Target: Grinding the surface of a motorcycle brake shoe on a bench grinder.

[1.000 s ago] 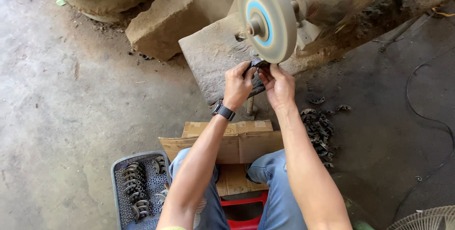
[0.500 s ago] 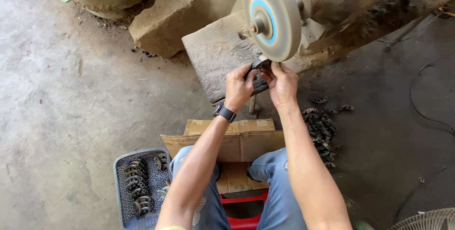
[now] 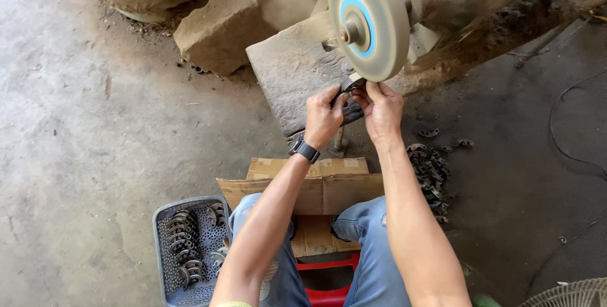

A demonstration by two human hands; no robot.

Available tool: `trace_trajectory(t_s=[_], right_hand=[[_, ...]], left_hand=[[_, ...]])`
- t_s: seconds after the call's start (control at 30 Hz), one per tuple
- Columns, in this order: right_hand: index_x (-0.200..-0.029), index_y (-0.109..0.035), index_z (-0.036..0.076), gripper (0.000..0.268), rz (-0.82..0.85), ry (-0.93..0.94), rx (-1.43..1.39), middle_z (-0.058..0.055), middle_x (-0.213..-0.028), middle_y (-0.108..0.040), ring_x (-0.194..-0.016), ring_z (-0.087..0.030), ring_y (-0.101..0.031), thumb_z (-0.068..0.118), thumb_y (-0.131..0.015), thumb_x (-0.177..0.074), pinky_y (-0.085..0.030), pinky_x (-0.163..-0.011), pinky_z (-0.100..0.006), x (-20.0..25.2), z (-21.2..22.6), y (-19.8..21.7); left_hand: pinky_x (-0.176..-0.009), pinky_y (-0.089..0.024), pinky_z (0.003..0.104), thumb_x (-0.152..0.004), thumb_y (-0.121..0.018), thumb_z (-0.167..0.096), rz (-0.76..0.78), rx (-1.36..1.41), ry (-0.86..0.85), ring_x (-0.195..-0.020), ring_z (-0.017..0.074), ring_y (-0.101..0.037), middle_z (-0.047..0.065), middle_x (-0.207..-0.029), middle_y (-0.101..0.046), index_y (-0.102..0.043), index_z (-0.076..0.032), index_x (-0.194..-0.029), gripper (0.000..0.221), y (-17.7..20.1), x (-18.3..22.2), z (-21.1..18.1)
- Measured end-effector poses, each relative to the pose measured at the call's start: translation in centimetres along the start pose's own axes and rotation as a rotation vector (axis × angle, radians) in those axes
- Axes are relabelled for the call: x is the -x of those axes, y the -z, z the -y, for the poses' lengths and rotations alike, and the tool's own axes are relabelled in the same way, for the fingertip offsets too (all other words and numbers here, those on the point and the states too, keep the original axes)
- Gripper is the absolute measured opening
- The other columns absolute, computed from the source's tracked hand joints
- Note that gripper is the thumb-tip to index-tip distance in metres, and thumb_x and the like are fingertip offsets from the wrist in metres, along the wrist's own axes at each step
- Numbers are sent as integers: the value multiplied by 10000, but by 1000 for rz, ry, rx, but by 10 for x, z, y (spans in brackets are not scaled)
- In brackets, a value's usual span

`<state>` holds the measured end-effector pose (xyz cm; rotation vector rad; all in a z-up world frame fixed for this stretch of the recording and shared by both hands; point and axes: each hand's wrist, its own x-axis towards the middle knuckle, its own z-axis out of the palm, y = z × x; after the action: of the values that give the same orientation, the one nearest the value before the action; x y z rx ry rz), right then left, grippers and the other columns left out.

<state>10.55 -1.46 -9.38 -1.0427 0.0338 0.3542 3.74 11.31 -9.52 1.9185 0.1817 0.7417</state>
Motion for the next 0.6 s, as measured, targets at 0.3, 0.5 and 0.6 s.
trace_trajectory(t_s=[0.3,0.5,0.6], right_hand=[[-1182,-699,-41,232,-52,-33,-176,-123,-1035,-744,-864,-195,-698,119,-662,-1018,-591,-743,-295,-19,-15,24],[-1197,-685,-11,199,20,-72,-145,-85,-1035,-727,-867,-173,-700,97,-624,-1040,-594,-732,-283,-16,-14,8],[-1176,-680,-7,204,106,-161,30,-123,-1022,-749,-864,-208,-729,75,-586,-1014,-628,-741,-315,5,8,-16]], left_hand=[[-740,-566,373,-911,-725,-66,-31,21,-82,-819,354,-724,228,-951,-710,-698,41,-1059,185,-17,-8,5],[-693,-546,399,-895,-729,-40,25,-28,64,-751,369,-709,247,-897,-705,-723,54,-1071,199,-4,-4,7],[-725,-589,359,-898,-691,-47,69,-57,71,-801,303,-756,175,-979,-749,-726,2,-1109,219,14,-2,39]])
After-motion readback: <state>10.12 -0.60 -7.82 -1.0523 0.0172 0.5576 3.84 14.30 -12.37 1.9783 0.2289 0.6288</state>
